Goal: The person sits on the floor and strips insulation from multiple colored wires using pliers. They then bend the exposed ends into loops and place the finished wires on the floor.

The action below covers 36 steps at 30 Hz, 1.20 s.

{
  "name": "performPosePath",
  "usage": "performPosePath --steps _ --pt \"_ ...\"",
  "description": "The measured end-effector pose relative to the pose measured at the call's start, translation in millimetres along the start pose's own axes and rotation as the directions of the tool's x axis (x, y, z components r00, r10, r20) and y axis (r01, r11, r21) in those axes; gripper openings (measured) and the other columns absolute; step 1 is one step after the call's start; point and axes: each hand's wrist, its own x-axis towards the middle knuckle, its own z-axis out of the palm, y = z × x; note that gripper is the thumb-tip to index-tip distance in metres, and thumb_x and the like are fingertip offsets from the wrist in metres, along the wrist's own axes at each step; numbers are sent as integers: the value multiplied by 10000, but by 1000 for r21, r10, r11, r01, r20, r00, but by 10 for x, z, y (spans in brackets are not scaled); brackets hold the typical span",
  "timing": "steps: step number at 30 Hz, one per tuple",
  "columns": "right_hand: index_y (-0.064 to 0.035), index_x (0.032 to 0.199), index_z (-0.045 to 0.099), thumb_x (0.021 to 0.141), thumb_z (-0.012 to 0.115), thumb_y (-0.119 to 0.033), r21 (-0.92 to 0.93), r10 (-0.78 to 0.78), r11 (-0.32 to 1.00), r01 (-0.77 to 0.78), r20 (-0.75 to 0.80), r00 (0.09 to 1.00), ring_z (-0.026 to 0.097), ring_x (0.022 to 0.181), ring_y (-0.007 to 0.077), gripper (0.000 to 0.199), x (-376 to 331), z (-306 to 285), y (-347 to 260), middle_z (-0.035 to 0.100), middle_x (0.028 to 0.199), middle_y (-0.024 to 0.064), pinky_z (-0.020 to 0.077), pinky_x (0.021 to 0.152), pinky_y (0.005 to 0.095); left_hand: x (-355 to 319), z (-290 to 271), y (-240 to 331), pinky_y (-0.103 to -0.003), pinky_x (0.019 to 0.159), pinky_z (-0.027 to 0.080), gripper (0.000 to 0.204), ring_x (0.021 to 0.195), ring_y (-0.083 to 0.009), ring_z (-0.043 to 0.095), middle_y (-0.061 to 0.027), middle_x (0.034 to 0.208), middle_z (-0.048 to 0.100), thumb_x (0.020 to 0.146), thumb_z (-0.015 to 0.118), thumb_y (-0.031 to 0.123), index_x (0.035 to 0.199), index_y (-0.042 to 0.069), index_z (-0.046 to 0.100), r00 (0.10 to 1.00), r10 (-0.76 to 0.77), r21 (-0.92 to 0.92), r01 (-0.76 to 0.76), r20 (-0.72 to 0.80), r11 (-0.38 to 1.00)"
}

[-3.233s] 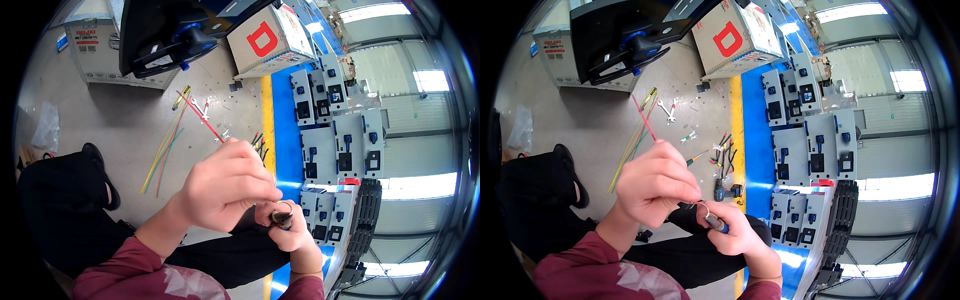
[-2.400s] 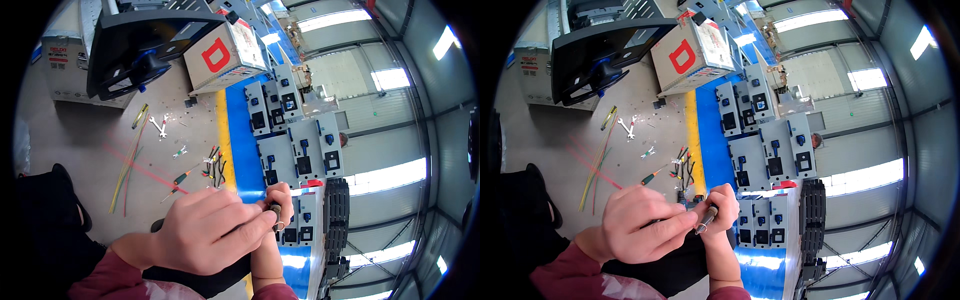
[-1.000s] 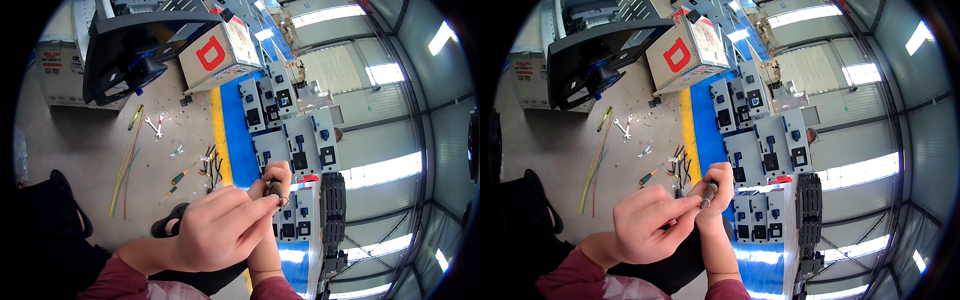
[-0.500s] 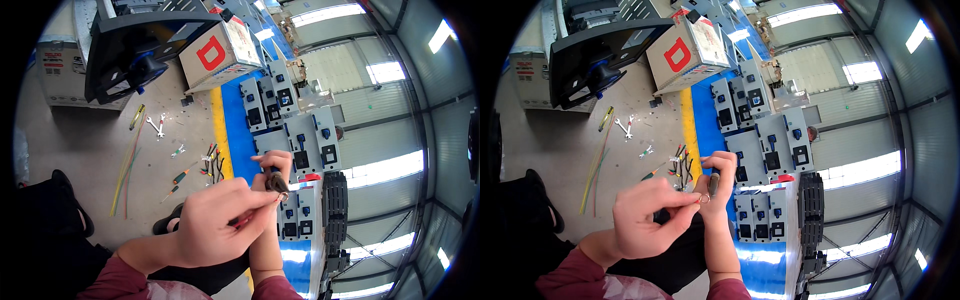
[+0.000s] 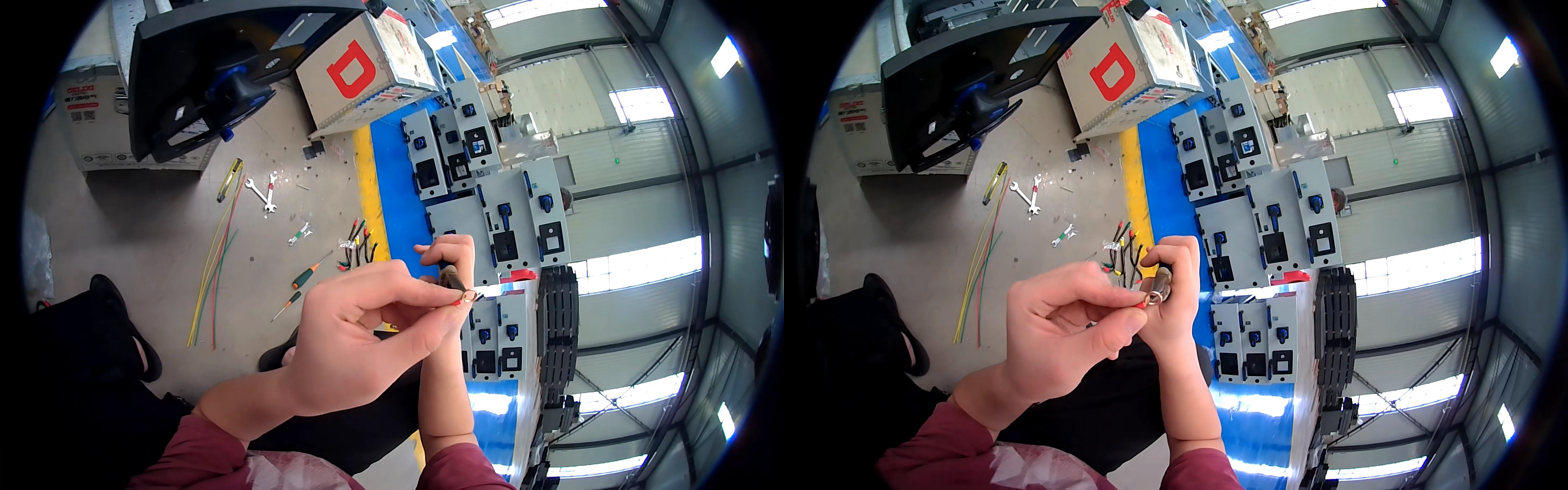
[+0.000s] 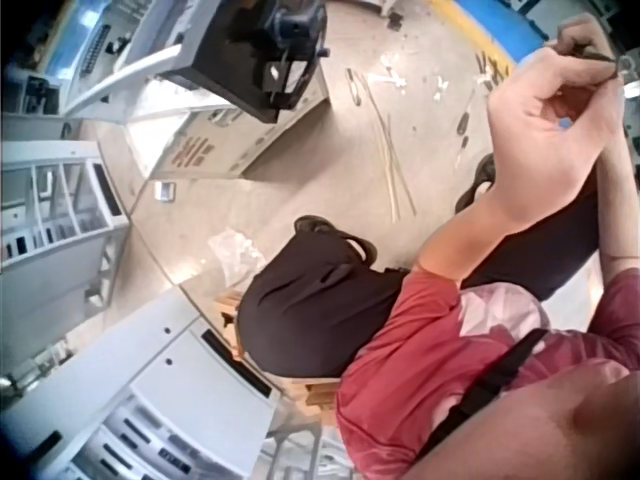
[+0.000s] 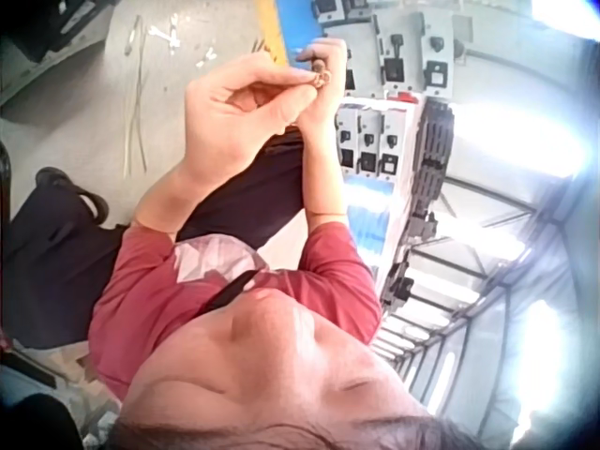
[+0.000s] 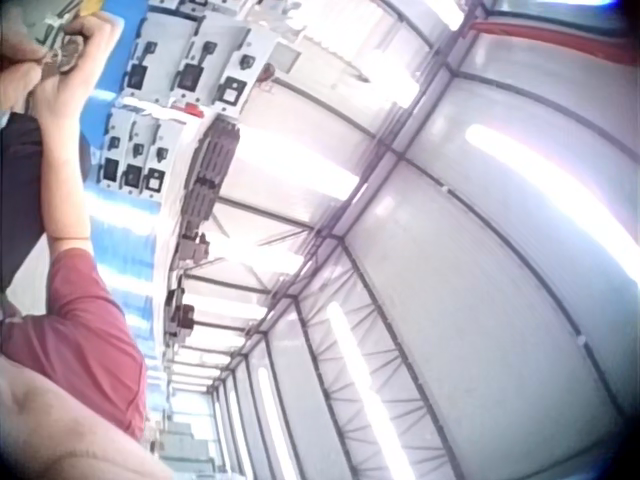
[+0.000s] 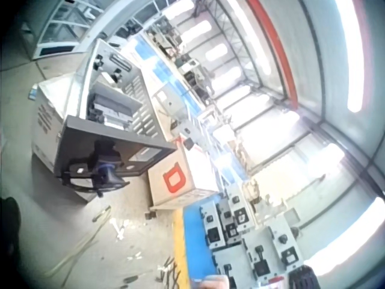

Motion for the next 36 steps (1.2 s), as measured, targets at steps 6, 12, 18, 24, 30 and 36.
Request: performPosePath --steps 6,12,18,24,30,36 --pt "-37 970 558 658 697 81 -54 9 998 -11 -30 1000 502 838 253 361 25 -9 -59 506 973 109 410 701 319 13 -1 -120 -218 584 534 205 694 -104 665 -100 940 647 907 736 -117 1111 -109 729 1000 -16 -24 15 -8 1000" --pt "-36 973 571 659 685 84 -58 -13 998 11 -38 999 537 880 271 355 18 -31 -36 515 988 121 521 851 364 17 30 -128 -215 573 528 196 685 -102 667 -89 909 645 918 737 -95 1114 -105 730 998 -59 -61 57 -28 997" --pt "-42 959 580 885 694 -170 -131 -13 991 5 -61 998 578 960 199 187 16 -39 -51 520 1029 92 563 959 433 10 43 -147 -223 565 527 192 686 -114 672 -89 896 645 933 730 -75 1123 -102 721 993 -106 -119 100 -52 988" --pt "-28 1024 623 679 689 74 -98 -40 995 33 -73 996 581 964 293 366 -4 -66 -7 573 1058 141 509 863 368 4 40 -138 -232 566 532 188 713 -126 679 -94 911 645 942 728 -59 1124 -101 714 983 -178 -176 168 -42 970" --pt "-29 1073 617 713 759 31 -110 -29 994 18 -98 995 605 960 286 392 2 -42 -54 603 1094 136 493 818 342 7 21 -126 -236 566 543 192 725 -129 681 -102 923 660 950 717 -52 1137 -97 706 969 -247 -216 237 -20 947" --pt "-30 1080 607 725 764 50 -136 113 983 -126 -99 989 613 888 264 397 -47 -55 -59 612 1041 114 508 762 325 15 11 -166 -242 569 550 188 722 -128 681 -103 920 689 952 706 -53 1139 -83 705 951 -308 -291 292 -9 911"
